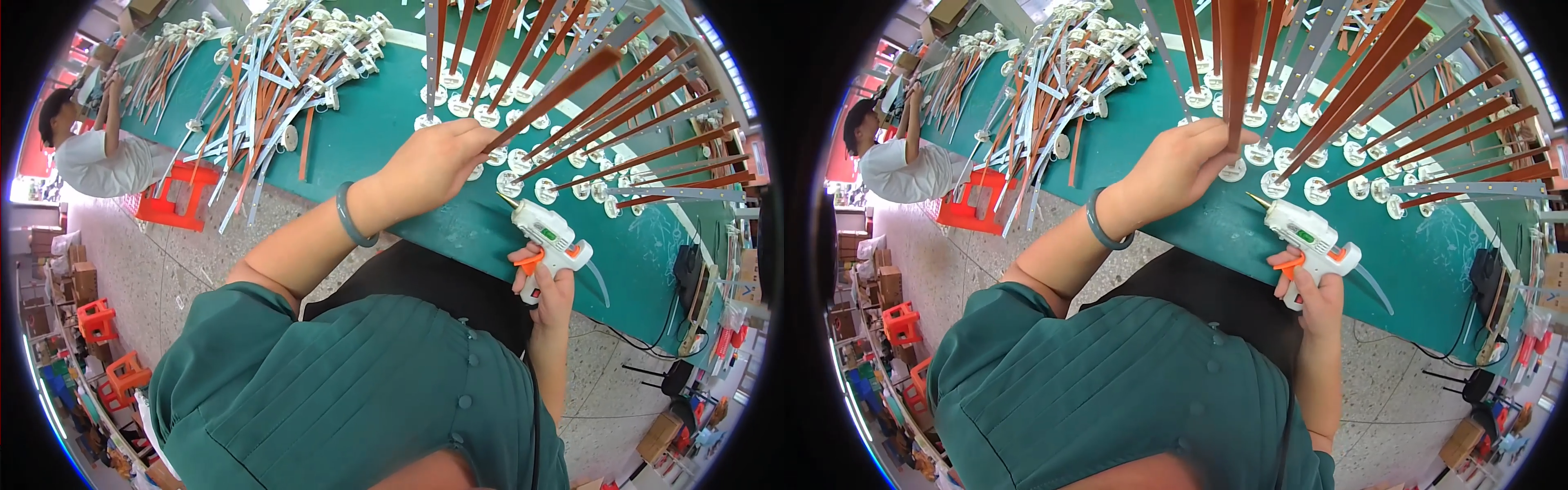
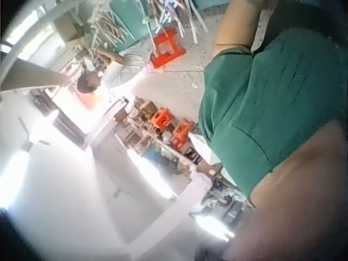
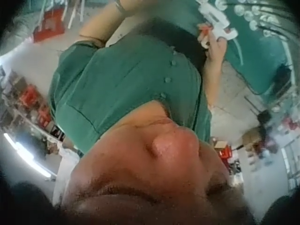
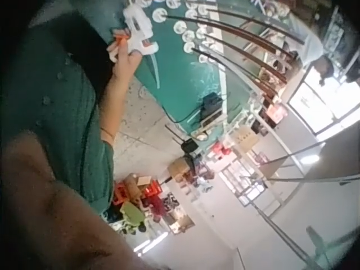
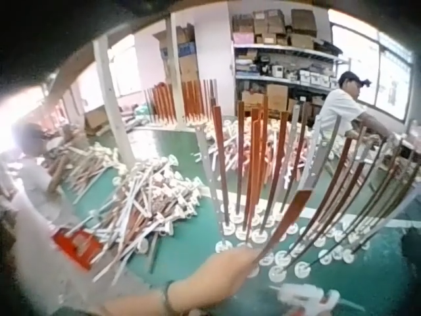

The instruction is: Assembling LED light strips by using a hot glue gun to attach the strips to plastic bases.

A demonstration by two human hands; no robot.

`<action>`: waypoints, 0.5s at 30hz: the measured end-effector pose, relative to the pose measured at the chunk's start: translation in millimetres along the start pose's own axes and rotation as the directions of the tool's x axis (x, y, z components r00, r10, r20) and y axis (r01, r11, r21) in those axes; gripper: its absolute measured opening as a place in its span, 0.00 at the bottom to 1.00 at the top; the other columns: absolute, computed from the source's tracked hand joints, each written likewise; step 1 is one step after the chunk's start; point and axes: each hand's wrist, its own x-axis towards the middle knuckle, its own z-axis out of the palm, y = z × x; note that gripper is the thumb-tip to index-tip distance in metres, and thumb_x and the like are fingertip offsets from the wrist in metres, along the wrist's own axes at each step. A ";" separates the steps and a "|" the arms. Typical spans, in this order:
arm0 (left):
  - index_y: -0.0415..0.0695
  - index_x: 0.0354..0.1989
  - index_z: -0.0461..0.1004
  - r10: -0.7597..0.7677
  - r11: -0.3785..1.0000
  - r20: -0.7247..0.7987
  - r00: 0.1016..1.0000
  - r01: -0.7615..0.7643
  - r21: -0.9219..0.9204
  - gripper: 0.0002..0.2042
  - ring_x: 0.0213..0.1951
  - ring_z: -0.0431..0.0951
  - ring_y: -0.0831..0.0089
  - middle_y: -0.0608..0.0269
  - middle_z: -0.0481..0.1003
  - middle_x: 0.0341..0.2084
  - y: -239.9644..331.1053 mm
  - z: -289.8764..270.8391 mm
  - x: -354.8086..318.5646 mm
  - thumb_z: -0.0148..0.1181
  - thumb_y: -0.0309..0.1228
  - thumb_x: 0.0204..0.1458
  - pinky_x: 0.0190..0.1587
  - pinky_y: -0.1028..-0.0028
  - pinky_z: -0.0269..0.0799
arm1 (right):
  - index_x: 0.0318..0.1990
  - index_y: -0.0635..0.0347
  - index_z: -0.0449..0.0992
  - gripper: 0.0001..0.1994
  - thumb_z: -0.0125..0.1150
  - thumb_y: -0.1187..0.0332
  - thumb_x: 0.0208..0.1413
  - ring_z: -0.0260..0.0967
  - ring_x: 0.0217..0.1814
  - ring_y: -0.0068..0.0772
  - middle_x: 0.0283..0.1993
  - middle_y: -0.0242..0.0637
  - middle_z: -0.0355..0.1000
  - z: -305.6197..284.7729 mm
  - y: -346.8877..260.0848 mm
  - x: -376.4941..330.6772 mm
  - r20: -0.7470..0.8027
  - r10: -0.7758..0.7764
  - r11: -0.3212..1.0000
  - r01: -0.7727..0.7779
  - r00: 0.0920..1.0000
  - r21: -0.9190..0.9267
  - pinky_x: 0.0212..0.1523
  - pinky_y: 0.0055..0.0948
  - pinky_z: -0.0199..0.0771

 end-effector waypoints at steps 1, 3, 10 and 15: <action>0.44 0.49 0.75 0.009 1.000 -0.005 1.000 -0.009 -0.012 0.14 0.35 0.76 0.54 0.53 0.75 0.31 -1.0 1.2 2.1 0.57 0.21 0.53 0.37 0.65 0.72 | 0.53 0.73 0.66 0.19 0.54 0.67 0.59 0.69 0.24 0.30 0.44 0.56 0.74 1.0 0.4 0.2 0.004 0.005 1.000 -0.005 1.000 -0.013 0.27 0.24 0.70; 0.44 0.48 0.75 0.011 1.000 -0.005 1.000 -0.011 -0.013 0.14 0.35 0.76 0.54 0.53 0.75 0.31 -3.3 2.0 5.9 0.57 0.21 0.52 0.37 0.64 0.72 | 0.53 0.72 0.66 0.19 0.54 0.67 0.59 0.69 0.24 0.30 0.44 0.56 0.74 0.2 1.4 0.6 0.014 0.007 1.000 -0.007 1.000 -0.026 0.27 0.24 0.71; 0.42 0.53 0.72 -0.026 0.990 -0.028 0.999 0.022 -0.142 0.20 0.35 0.78 0.57 0.53 0.76 0.33 -9.7 -3.3 -0.8 0.61 0.21 0.48 0.39 0.65 0.74 | 0.54 0.73 0.64 0.20 0.55 0.66 0.60 0.69 0.25 0.31 0.44 0.56 0.73 -0.5 5.8 -1.4 0.025 -0.031 1.000 0.031 0.999 0.000 0.26 0.25 0.71; 0.44 0.52 0.74 -0.078 0.994 -0.181 0.980 0.062 -0.093 0.20 0.34 0.77 0.69 0.61 0.76 0.32 12.0 -40.8 -20.1 0.64 0.21 0.47 0.37 0.72 0.75 | 0.54 0.73 0.62 0.22 0.57 0.65 0.59 0.68 0.25 0.31 0.43 0.57 0.73 -4.4 7.9 -3.6 -0.001 -0.041 0.999 0.041 0.999 0.014 0.25 0.25 0.70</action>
